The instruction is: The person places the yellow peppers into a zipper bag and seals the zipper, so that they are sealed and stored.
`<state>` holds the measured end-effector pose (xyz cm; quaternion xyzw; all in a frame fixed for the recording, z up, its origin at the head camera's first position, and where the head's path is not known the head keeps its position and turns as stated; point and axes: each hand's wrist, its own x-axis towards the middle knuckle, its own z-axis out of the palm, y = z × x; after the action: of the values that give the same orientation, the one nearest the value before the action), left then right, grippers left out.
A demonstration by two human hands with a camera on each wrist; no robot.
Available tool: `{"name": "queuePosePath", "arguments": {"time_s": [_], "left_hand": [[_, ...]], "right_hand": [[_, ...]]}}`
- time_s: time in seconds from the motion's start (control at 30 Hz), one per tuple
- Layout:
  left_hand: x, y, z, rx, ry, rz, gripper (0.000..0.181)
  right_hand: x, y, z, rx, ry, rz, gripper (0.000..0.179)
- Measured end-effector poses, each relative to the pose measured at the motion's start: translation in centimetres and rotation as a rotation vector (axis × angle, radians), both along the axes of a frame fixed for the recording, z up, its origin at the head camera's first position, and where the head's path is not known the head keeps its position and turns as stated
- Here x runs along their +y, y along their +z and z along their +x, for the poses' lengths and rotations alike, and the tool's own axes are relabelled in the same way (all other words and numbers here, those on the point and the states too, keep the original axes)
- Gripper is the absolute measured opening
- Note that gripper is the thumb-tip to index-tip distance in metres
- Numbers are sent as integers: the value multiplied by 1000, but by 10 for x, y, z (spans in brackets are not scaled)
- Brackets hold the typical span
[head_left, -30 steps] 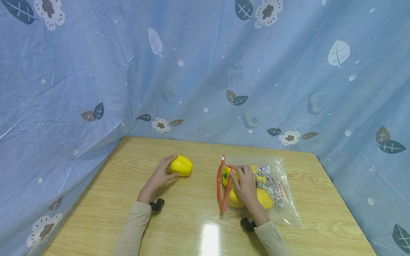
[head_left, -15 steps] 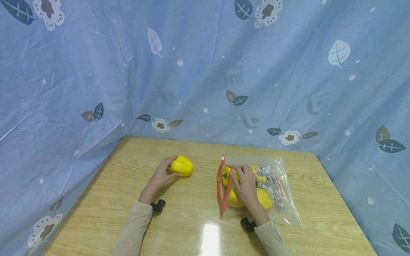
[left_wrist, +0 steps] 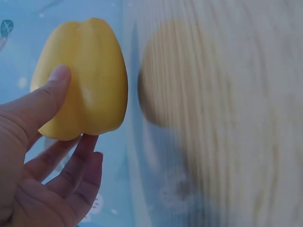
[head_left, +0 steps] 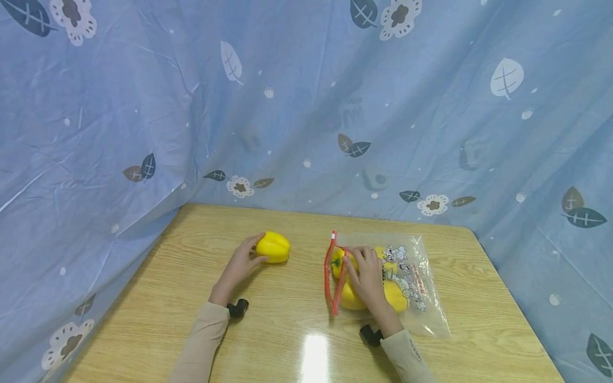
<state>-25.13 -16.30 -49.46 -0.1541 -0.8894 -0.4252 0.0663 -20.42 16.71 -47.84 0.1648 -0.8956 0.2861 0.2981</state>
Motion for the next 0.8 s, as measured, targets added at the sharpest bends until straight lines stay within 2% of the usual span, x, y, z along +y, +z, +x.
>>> {"name": "queuePosePath", "arguments": {"time_s": [0.13,0.4,0.53,0.8], "left_hand": [[3,2,2,-20,10,-4,65],[10,7,8,0,-4,7,64],[16,11,12,11,-26,8,63],[28,15,18,-25,-79,-1,64]], "right_hand": [[0,0,0,3,0,1,24],[0,1,1,-3,1,4,24],[0,1,2,-3,1,4,24],[0,1,1,-5,4,4,25]]}}
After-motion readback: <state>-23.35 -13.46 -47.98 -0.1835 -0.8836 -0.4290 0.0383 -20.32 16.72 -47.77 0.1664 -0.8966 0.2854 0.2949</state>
